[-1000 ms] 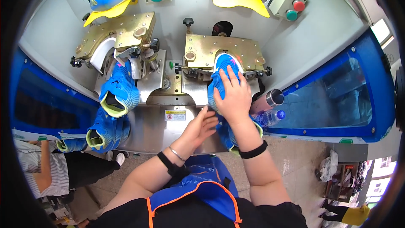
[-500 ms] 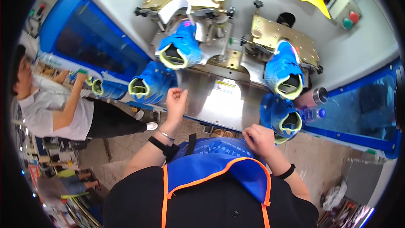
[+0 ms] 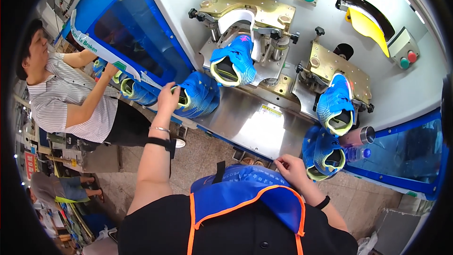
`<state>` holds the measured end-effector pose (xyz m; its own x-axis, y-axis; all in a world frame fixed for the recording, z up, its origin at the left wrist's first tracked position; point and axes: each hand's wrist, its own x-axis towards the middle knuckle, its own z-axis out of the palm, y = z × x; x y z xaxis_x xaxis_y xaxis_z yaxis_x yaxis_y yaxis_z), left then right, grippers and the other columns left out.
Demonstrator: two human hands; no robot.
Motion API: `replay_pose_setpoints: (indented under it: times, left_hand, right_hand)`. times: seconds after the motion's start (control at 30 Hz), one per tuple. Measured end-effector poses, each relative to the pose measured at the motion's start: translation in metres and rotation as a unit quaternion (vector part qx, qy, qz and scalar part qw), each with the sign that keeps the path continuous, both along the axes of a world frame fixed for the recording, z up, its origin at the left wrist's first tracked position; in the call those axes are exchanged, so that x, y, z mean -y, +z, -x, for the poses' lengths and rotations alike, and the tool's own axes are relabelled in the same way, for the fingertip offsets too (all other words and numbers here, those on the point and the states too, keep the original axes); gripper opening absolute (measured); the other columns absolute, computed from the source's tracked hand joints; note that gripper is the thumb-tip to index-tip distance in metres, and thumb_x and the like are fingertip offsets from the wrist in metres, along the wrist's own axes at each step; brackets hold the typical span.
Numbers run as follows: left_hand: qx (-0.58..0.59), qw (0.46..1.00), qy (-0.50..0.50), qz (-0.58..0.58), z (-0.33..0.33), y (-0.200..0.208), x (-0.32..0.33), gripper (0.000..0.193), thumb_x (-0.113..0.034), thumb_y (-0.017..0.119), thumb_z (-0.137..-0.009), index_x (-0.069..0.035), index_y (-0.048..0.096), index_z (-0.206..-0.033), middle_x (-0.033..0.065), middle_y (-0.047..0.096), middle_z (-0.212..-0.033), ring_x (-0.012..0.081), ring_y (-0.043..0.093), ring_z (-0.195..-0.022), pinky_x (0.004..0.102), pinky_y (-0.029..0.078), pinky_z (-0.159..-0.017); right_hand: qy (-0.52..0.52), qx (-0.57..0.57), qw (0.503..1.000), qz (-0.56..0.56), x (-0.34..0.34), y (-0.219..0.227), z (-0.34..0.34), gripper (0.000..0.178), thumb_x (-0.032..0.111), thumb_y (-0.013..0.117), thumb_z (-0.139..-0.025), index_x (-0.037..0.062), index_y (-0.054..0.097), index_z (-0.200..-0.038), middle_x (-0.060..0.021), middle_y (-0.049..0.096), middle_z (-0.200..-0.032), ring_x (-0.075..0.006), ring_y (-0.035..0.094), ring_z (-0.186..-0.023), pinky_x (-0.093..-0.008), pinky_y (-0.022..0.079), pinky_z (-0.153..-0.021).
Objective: Operate a shoe-lasting machine to shape shoe uppers.
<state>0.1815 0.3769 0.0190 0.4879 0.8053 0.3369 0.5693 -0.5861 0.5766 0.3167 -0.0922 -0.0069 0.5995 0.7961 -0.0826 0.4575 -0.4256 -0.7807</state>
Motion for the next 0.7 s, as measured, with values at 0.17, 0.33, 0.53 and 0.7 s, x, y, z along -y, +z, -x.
replay_pose_setpoints:
  times: [0.17, 0.33, 0.53, 0.7]
  left_hand:
    - [-0.188, 0.967, -0.080, 0.154, -0.030, -0.005, -0.005, 0.036, -0.033, 0.076, -0.075, -0.007, 0.073, -0.100, 0.0193, 0.070, -0.104, 0.0360, 0.067, -0.099, 0.0401, 0.052, -0.086]
    - [-0.113, 0.893, -0.192, 0.391, -0.049, -0.022, 0.049, 0.050, -0.048, 0.077, -0.079, -0.001, 0.074, -0.095, 0.0069, 0.069, -0.085, 0.0151, 0.064, -0.076, 0.0284, 0.051, -0.069]
    - [0.003, 0.861, 0.037, 0.508, -0.052, -0.080, 0.067, 0.073, -0.052, 0.077, -0.079, 0.013, 0.063, -0.111, 0.0160, 0.069, -0.104, 0.0229, 0.066, -0.094, 0.0337, 0.054, -0.079]
    - [0.120, 0.744, -0.019, 0.657, -0.053, -0.095, 0.071, 0.090, -0.056, 0.075, -0.080, 0.015, 0.048, -0.129, 0.0198, 0.065, -0.115, 0.0252, 0.067, -0.099, 0.0342, 0.054, -0.083]
  right_hand:
    - [0.001, -0.357, 0.934, -0.022, -0.072, -0.029, -0.018, 0.036, 0.033, 0.060, -0.097, 0.0035, 0.065, -0.117, -0.0055, 0.069, -0.099, -0.0121, 0.063, -0.081, -0.0265, 0.052, -0.069]
    - [-0.056, -0.514, 0.856, 0.009, -0.180, -0.051, -0.043, 0.096, 0.067, 0.061, -0.084, -0.0018, 0.035, -0.146, -0.0180, 0.055, -0.129, -0.0247, 0.057, -0.114, -0.0378, 0.050, -0.091]
    - [-0.133, -0.557, 0.820, 0.020, -0.201, -0.065, -0.056, 0.125, 0.071, 0.069, -0.072, 0.0055, 0.003, -0.156, -0.0254, 0.027, -0.154, -0.0447, 0.040, -0.133, -0.0633, 0.034, -0.103]
    - [-0.121, -0.592, 0.797, -0.028, -0.189, -0.067, -0.041, 0.066, 0.060, 0.056, -0.091, 0.0154, 0.049, -0.138, -0.0085, 0.059, -0.130, -0.0232, 0.058, -0.115, -0.0506, 0.047, -0.096]
